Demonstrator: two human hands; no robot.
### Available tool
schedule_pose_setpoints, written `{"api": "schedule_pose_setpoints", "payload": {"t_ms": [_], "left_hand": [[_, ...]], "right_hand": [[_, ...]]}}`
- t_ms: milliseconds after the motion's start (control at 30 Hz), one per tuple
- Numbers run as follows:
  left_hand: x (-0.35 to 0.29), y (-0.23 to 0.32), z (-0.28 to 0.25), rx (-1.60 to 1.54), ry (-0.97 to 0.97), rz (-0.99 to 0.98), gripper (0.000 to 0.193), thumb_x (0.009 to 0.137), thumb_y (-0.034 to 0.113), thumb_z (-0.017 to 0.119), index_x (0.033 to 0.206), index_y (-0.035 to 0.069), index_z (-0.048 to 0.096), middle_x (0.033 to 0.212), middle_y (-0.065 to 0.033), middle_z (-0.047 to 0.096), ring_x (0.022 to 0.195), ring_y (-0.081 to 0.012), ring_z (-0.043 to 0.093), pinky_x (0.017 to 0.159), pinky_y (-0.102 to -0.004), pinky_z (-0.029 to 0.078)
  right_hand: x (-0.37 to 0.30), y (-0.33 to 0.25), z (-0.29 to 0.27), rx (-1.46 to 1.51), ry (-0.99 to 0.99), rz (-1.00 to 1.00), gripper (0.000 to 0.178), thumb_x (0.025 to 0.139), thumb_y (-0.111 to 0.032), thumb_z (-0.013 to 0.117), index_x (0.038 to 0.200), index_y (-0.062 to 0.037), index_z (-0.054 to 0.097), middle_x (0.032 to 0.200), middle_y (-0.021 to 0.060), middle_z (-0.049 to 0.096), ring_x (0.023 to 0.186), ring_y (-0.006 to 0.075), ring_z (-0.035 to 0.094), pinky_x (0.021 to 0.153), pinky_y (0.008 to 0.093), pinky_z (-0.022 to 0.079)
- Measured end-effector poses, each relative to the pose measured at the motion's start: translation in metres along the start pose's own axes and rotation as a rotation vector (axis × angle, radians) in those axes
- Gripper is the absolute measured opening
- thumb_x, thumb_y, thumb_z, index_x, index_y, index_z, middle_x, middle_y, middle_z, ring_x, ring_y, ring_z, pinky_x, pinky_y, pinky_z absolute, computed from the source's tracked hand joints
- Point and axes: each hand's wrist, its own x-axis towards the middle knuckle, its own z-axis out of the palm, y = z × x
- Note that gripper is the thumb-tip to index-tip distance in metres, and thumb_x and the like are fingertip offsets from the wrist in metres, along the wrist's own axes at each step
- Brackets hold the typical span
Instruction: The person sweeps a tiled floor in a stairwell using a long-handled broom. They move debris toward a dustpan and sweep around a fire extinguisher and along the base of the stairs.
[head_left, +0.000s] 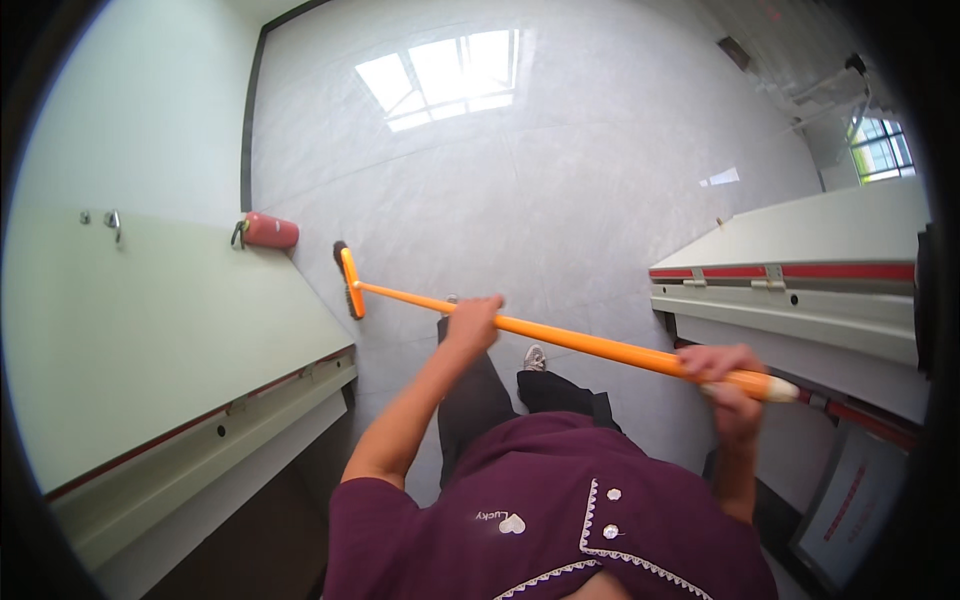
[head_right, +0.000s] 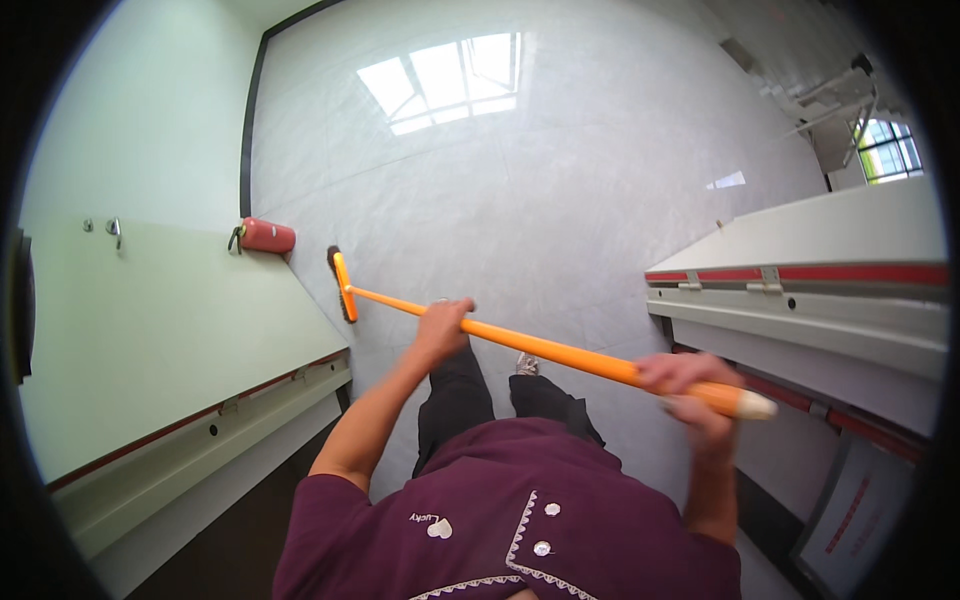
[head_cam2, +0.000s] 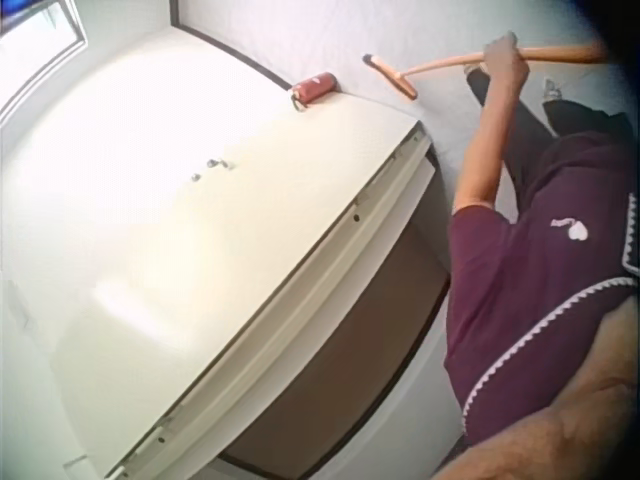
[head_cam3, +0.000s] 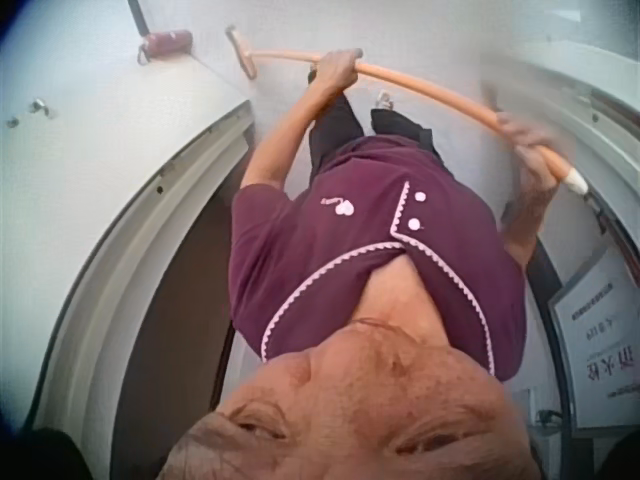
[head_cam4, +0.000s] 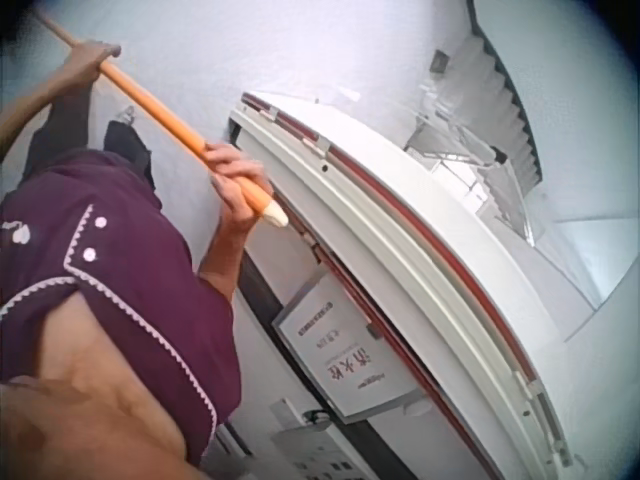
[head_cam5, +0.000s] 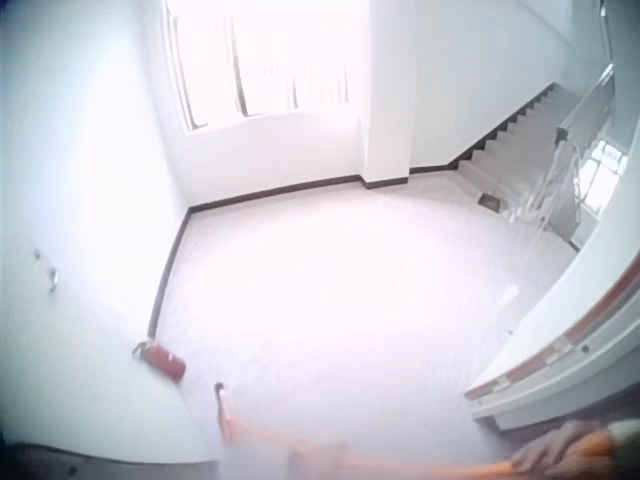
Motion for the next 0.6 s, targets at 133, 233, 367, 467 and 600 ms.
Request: {"api": "schedule_pose_setpoints", "payload": {"t_ms": [133,233,367,467,600], "left_hand": [[-0.001,-0.116,0.023,-0.036,0.005,-0.099,0.019,0.061,0.004,0.062,0.079,0.008,0.059,0.075,-0.0122,0.061,0.075,-0.0298,0.059,0.065,-0.0418,0.045],[0.034,-0.137,0.034,-0.182,0.038,-0.053,0.024,0.06,0.002,0.062,0.084,0.009,0.06,0.076,-0.0127,0.061,0.077,-0.0313,0.059,0.068,-0.0413,0.046],[0.121,-0.061,-0.004,-0.499,0.119,0.153,0.029,0.061,-0.006,0.056,0.087,0.008,0.059,0.081,-0.0142,0.06,0.082,-0.0336,0.056,0.068,-0.0418,0.045],[0.181,0.001,-0.033,-0.624,0.148,0.347,0.022,0.063,-0.002,0.056,0.083,0.008,0.056,0.073,-0.0136,0.059,0.075,-0.0347,0.056,0.066,-0.0436,0.044],[0.213,0.049,-0.072,-0.478,-0.027,0.516,0.017,0.064,0.015,0.062,0.079,0.01,0.055,0.069,-0.0134,0.059,0.071,-0.0335,0.058,0.062,-0.044,0.046]], "right_hand": [[0.056,0.046,0.098,-0.036,-0.074,0.22,0.012,0.07,0.006,0.054,0.08,-0.0009,0.054,0.09,0.0142,0.061,0.101,0.0283,0.055,0.092,0.0402,0.04],[0.085,0.034,0.111,-0.073,-0.001,0.199,0.012,0.07,0.002,0.052,0.081,-0.0023,0.052,0.089,0.0143,0.06,0.097,0.0287,0.055,0.092,0.0441,0.038],[0.108,-0.047,0.106,-0.373,0.118,-0.004,0.014,0.065,-0.006,0.049,0.078,-0.0019,0.049,0.084,0.0163,0.057,0.088,0.0286,0.055,0.091,0.0488,0.037],[0.11,-0.11,0.147,-0.696,0.218,-0.132,0.016,0.063,-0.01,0.049,0.077,-0.0024,0.047,0.082,0.0172,0.056,0.086,0.029,0.054,0.089,0.0483,0.038],[0.086,-0.151,0.152,-0.913,0.076,-0.351,0.015,0.068,-0.015,0.051,0.075,-0.0048,0.043,0.078,0.0127,0.049,0.078,0.0239,0.047,0.081,0.0446,0.037]]}}
